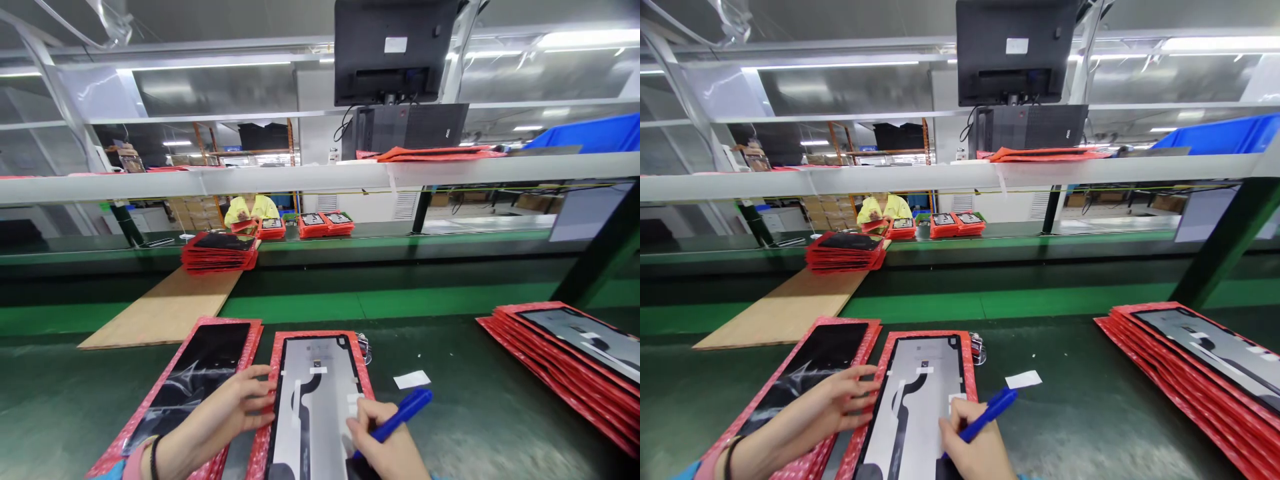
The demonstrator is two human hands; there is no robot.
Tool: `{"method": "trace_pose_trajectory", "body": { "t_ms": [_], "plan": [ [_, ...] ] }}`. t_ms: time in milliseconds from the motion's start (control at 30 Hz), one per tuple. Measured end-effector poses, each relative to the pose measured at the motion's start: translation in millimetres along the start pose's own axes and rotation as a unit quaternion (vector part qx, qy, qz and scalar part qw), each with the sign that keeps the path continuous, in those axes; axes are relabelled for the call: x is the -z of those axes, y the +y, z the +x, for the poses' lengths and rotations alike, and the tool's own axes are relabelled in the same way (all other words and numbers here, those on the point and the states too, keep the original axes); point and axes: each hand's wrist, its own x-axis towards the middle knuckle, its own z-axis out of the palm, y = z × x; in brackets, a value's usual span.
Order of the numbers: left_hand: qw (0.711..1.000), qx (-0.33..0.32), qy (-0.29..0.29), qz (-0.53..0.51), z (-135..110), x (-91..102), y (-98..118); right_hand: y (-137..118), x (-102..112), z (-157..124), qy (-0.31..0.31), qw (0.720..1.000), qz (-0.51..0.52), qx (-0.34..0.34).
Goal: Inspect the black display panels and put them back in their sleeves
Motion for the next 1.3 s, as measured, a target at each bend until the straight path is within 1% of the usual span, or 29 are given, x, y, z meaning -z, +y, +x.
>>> {"method": "trace_pose_trajectory", "body": {
  "t_ms": [67, 100, 167, 233, 300, 367, 467, 533, 567, 700, 767, 800, 833, 900, 967, 1000, 1100, 1167, 1200, 1300],
  "plan": [
    [1.0, 0.015, 0.006, -0.007, 1.9, -3.3, 2.7, 4.5, -1.3, 1.2, 0.0, 0.999, 0.042, -0.016],
    [1.0, 0.017, 0.002, -0.007, 3.2, -6.2, 3.8, 6.3, -2.5, 1.7, -0.002, 0.996, 0.079, -0.029],
    [1.0, 0.012, -0.028, 0.0, 5.8, -15.1, 5.2, 8.7, -5.6, 2.5, -0.013, 0.982, 0.176, -0.061],
    [0.997, 0.0, -0.071, 0.011, 7.7, -27.5, 4.7, 8.6, -8.0, 3.1, -0.022, 0.96, 0.265, -0.087],
    [0.995, -0.015, -0.1, 0.02, 8.6, -40.9, 2.3, 5.6, -6.9, 3.1, -0.023, 0.949, 0.301, -0.09],
    [0.994, -0.034, -0.105, 0.023, 8.5, -52.1, -0.7, 0.1, -0.2, 2.6, -0.019, 0.951, 0.3, -0.078],
    [0.992, -0.07, -0.104, 0.023, 6.4, -61.5, -1.0, -9.5, 20.5, 2.0, -0.001, 0.966, 0.254, -0.039],
    [0.989, -0.107, -0.1, 0.02, 3.8, -63.9, 3.9, -15.1, 38.0, 3.1, 0.04, 0.969, 0.243, -0.015],
    [0.987, -0.13, -0.095, 0.017, 2.1, -64.7, 7.8, -17.5, 46.7, 4.6, 0.068, 0.966, 0.25, 0.002],
    [0.969, -0.239, -0.069, -0.008, -5.6, -69.0, 27.5, -26.8, 75.2, 16.1, 0.179, 0.94, 0.28, 0.074],
    [0.958, -0.28, -0.063, -0.02, -9.0, -71.9, 35.6, -32.3, 84.3, 23.9, 0.205, 0.94, 0.263, 0.069],
    [0.954, -0.293, -0.062, -0.024, -10.4, -73.2, 38.6, -35.2, 87.1, 27.5, 0.204, 0.944, 0.252, 0.057],
    [0.95, -0.303, -0.062, -0.027, -11.5, -74.3, 40.8, -37.9, 88.5, 30.7, 0.193, 0.949, 0.244, 0.045],
    [0.946, -0.316, -0.064, -0.031, -13.2, -75.6, 43.2, -41.5, 86.8, 34.8, 0.137, 0.96, 0.244, 0.018],
    [0.946, -0.316, -0.065, -0.034, -14.1, -75.8, 43.9, -41.3, 79.0, 35.3, 0.076, 0.964, 0.254, 0.001],
    [0.947, -0.313, -0.063, -0.034, -14.2, -75.4, 44.0, -39.7, 73.3, 34.3, 0.06, 0.964, 0.259, -0.004],
    [0.947, -0.317, -0.041, -0.038, -13.6, -72.0, 43.7, -30.7, 54.3, 27.5, 0.051, 0.95, 0.306, -0.027],
    [0.941, -0.335, -0.012, -0.044, -13.2, -67.8, 43.7, -23.6, 44.5, 21.0, 0.023, 0.942, 0.333, -0.037],
    [0.938, -0.343, 0.003, -0.049, -13.3, -65.4, 43.8, -20.1, 41.1, 17.4, -0.004, 0.943, 0.331, -0.035],
    [0.931, -0.355, 0.03, -0.072, -15.4, -59.1, 45.3, -10.1, 35.9, 7.7, -0.135, 0.951, 0.278, 0.007]
  ]
}}
